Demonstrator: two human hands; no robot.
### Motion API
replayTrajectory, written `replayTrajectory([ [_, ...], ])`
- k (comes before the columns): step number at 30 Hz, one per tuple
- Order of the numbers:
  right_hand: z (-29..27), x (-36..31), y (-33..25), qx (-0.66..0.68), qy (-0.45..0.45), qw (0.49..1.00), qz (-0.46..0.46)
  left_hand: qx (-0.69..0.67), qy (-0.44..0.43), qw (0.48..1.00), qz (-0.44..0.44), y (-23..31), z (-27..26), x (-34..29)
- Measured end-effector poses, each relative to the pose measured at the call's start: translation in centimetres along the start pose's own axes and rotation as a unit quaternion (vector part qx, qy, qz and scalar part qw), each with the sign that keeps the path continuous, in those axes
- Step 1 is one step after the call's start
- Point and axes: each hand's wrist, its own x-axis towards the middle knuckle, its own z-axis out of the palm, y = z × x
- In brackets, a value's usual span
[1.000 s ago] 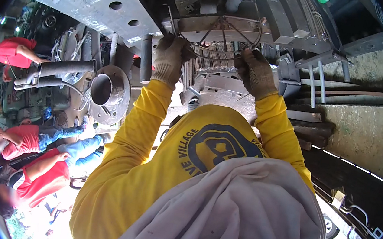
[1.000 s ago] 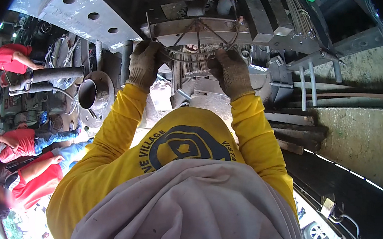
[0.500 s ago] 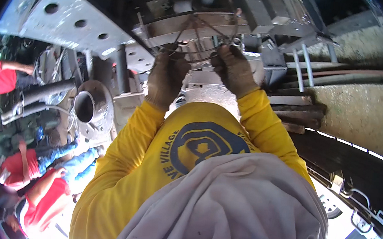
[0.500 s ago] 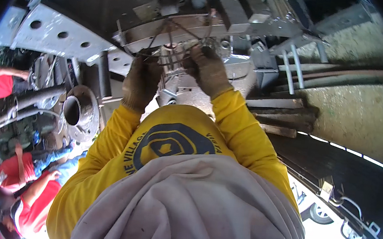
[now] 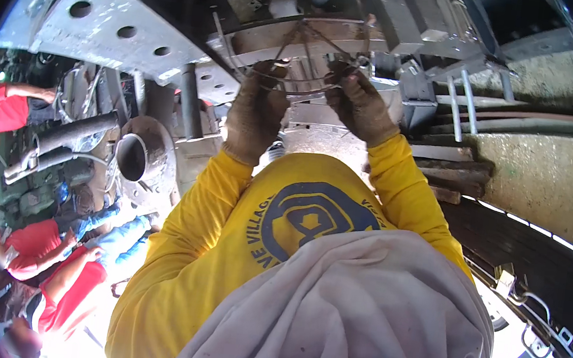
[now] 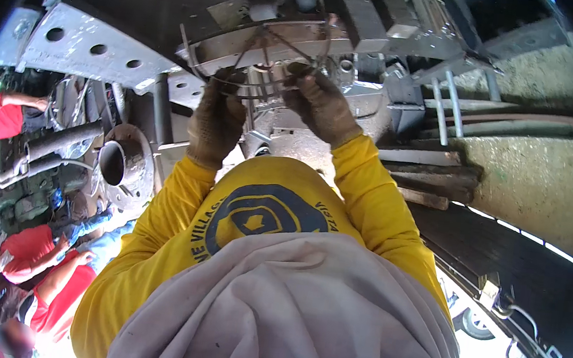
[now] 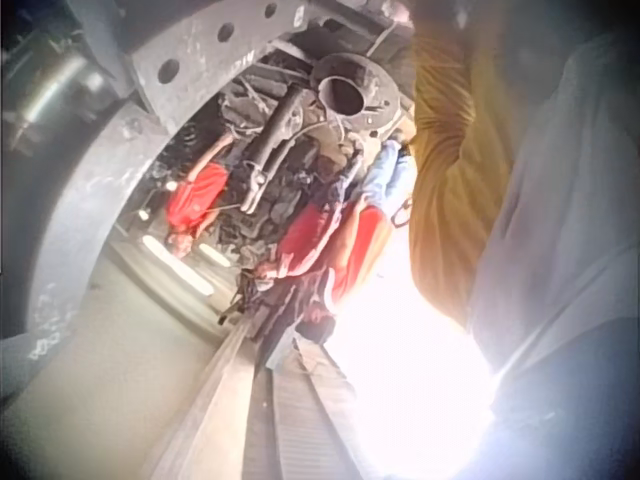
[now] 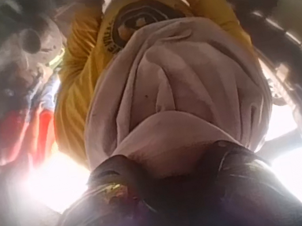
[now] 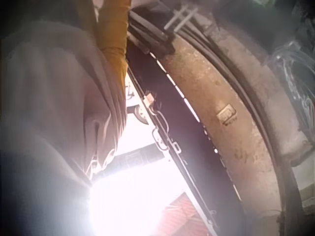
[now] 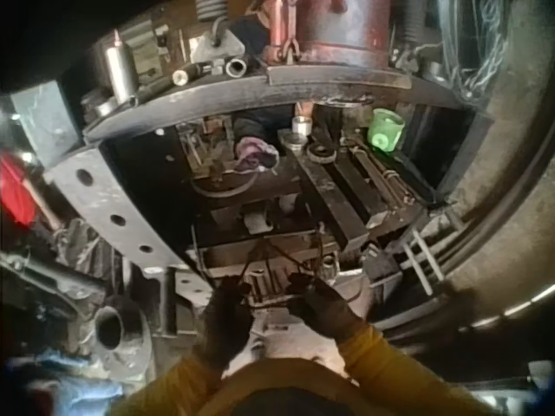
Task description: The person uses their hands to position and secure a small metal component within a larger metal frame on a workbench.
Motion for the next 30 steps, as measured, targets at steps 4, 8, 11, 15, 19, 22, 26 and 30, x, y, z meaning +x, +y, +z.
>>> replayTrajectory([
  [4,-0.4,0.3,-0.3,0.012,-0.039,0.999,-0.019,-0.530,-0.012,0.792,-0.303,-0.3,-0.6,0.4],
  [8,0.7,-0.5,-1.1,0.017,0.000,1.000,0.004,-0.559,0.003,0.774,-0.299,-0.4,-0.6,0.3],
  [11,1.0,-0.5,-0.6,-0.030,0.021,0.999,-0.021,-0.545,0.005,0.793,-0.273,0.0,-0.7,0.5],
  [15,1.2,-0.2,0.0,-0.070,0.028,0.995,-0.067,-0.599,0.020,0.746,-0.291,-0.7,-0.6,0.7],
  [19,0.4,0.3,0.6,-0.025,0.014,0.999,-0.046,-0.601,0.048,0.736,-0.307,-1.2,-0.6,0.8],
  [22,0.5,0.7,1.4,0.038,0.022,0.997,-0.061,-0.635,-0.011,0.727,-0.261,-2.9,-1.1,0.7],
  [26,0.8,0.6,1.3,0.044,0.024,0.997,-0.054,-0.594,-0.022,0.764,-0.251,-2.5,-1.1,0.8],
  [30,2.5,-1.0,-0.9,-0.115,0.103,0.988,0.002,-0.199,-0.028,0.965,-0.170,-1.4,-0.5,-0.5],
])
